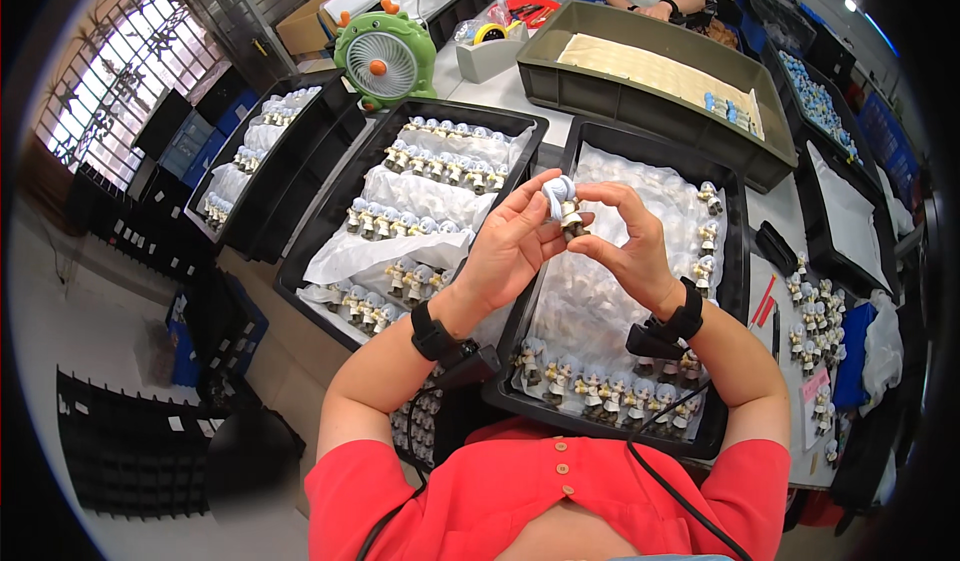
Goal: The person repeatedly picks up small cylindrical components from a tray, holds them with both hands to inspect or adjust them, and places them back into the tray. The process is repetitive and involves handling multiple identical items one at a time.
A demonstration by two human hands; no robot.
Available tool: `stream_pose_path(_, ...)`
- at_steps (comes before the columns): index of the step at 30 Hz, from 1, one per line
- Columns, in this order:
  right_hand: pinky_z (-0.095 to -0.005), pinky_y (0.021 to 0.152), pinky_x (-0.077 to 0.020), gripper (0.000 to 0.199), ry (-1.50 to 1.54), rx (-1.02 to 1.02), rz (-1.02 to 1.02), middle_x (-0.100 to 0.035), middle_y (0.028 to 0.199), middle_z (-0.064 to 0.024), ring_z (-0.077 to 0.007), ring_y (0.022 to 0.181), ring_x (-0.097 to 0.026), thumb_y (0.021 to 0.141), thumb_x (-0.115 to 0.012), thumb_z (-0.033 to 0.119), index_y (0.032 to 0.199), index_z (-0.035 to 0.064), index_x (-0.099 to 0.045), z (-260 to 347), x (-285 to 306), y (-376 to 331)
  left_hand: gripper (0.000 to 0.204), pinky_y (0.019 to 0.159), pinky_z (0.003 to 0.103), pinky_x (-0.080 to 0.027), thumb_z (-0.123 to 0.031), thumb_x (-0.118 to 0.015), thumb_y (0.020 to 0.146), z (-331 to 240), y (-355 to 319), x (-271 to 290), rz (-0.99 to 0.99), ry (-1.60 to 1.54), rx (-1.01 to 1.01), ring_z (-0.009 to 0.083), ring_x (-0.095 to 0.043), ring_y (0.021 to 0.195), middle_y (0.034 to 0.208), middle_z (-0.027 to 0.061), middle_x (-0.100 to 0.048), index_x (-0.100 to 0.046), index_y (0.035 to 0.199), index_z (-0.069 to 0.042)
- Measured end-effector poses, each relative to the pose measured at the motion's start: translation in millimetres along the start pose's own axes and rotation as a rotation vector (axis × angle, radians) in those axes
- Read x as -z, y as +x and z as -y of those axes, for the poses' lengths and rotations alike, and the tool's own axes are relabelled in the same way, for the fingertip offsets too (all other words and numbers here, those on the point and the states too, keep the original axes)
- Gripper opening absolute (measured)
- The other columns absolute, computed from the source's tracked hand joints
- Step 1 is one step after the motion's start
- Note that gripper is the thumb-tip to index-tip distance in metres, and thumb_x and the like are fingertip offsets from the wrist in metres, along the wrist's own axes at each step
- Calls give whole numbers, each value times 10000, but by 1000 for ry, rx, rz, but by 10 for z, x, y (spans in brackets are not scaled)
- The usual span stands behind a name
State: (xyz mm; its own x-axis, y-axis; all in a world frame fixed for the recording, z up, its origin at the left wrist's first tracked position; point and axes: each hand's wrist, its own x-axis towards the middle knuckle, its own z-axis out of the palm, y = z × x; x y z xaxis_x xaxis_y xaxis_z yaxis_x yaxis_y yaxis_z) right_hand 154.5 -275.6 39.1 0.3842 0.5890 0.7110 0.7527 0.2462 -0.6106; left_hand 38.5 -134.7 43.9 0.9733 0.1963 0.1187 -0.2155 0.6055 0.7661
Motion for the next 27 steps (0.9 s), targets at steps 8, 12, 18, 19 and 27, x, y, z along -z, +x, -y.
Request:
stream_pose_path(8,-347,855,-476,393,17,39,23,-653,933,-51,-237,937,-603,686,-793,109,1042,64,-635,-23,-25,8,325,859,329,-513,-287,-413,1003,8,8,65,-56,-71,43,212,-604,1041,1109,116,-603,-476,1220,-54)
stream_pose_path(12,-347,850,-478,364,21,27,42,-658,964,-63,-240,940,-606,696,-784,95,1027,64,-637,-42,-24,-6,316,854,326,-518,-275,-445,993,31,14,86,-96,-86,48,210,-608,1033,1098,119,-608,-478,1223,-62)
stream_pose_path(18,-350,829,-480,336,45,-4,58,-660,1006,-84,-251,938,-610,689,-785,66,992,64,-638,-71,-37,-13,391,837,308,-526,-143,-574,927,-18,-9,-16,-138,91,-39,190,-607,1028,1107,102,-600,-442,1286,-66)
stream_pose_path(19,-351,823,-481,336,47,9,78,-660,1007,-85,-253,936,-611,685,-786,61,987,63,-638,-49,-41,8,415,837,305,-526,-118,-591,914,-45,-29,-18,-139,119,-55,183,-609,1019,1112,97,-598,-436,1296,-67)
stream_pose_path(27,-332,798,-491,173,18,-18,171,-668,978,-82,-238,927,-623,735,-735,22,890,53,-665,49,-23,-24,380,677,201,-452,-104,-623,865,-692,-309,-107,122,660,274,59,-570,834,998,15,-604,-505,1225,-73)
